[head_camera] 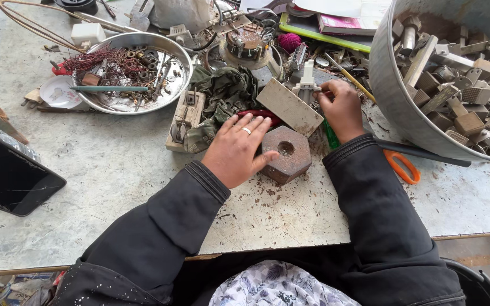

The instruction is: The person disassembles a white plastic electrical component using a screwdriver and pliers. They remove screws, separate the housing, and manipulate internal parts on a cluttered workbench.

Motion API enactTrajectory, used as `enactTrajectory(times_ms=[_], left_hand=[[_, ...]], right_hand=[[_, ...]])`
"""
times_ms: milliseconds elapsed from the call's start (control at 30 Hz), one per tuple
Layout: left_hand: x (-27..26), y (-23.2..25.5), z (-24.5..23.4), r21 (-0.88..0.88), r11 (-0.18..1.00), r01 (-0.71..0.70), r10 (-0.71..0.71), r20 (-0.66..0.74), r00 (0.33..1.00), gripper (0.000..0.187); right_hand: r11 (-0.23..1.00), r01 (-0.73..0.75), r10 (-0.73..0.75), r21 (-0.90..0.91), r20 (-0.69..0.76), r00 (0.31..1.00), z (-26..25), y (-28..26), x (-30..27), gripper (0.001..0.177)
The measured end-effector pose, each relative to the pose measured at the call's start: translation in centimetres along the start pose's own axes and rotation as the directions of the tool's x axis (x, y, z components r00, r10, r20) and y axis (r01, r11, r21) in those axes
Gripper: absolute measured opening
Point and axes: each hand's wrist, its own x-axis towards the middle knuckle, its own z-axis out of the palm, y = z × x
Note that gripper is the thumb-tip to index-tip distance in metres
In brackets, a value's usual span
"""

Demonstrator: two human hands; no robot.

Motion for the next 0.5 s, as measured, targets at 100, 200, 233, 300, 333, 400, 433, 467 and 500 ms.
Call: enactTrajectory(times_ms=[100, 200, 233, 300, 333, 400, 433, 467, 500], left_hand=[[0.0, 0.1, -0.2, -0.030, 0.999, -0.011, 0.012, 0.021, 1.000, 0.079], [0.1, -0.2, -0.3, -0.082, 0.997, 0.010, -0.008, 0.026, 1.000, 0.079], [0.0, -0.4, -0.4, -0.097, 0.995, 0.010, -0.009, 0.018, 1.000, 0.079], [0.1, -0.5, -0.5, -0.136, 0.991, 0.010, -0.012, -0.011, 1.000, 0.079], [0.1, -0.5, -0.7, -0.158, 0.987, 0.009, -0.014, -0.030, 0.999, 0.079], [0.2, -0.5, -1.0, -0.236, 0.972, 0.020, -0.031, -0.043, 0.999, 0.082], [0.2, -0.4, -1.2, -0.289, 0.957, 0.032, -0.044, -0.037, 0.998, 0.084], [0.3, -0.3, -1.4, -0.342, 0.939, 0.044, -0.058, -0.030, 0.998, 0.086], [0.4, -0.3, -1.5, -0.420, 0.905, 0.066, -0.081, -0.018, 0.997, 0.087]], right_hand=[[0.994, 0.045, -0.037, 0.095, -0.081, 0.996, -0.1, -0.4, 0.2, 0.009], [0.992, 0.058, -0.036, 0.112, -0.193, 0.980, -1.2, -1.3, 0.5, 0.010], [0.971, -0.026, 0.070, 0.240, -0.178, 0.982, -1.7, -1.7, 0.5, 0.011], [0.860, -0.186, 0.266, 0.475, -0.106, 0.958, -2.8, -2.7, 0.4, 0.012], [0.784, -0.193, 0.278, 0.590, -0.057, 0.959, -3.3, -3.3, 0.3, 0.011], [0.587, -0.210, 0.284, 0.782, 0.044, 0.958, -4.0, -4.5, -0.1, 0.009], [0.497, -0.221, 0.263, 0.839, 0.097, 0.960, -4.2, -5.1, -0.2, 0.009], [0.401, -0.235, 0.237, 0.886, 0.148, 0.960, -4.4, -5.8, -0.4, 0.009], [0.300, -0.251, 0.206, 0.920, 0.195, 0.959, -4.5, -6.4, -0.6, 0.009]])
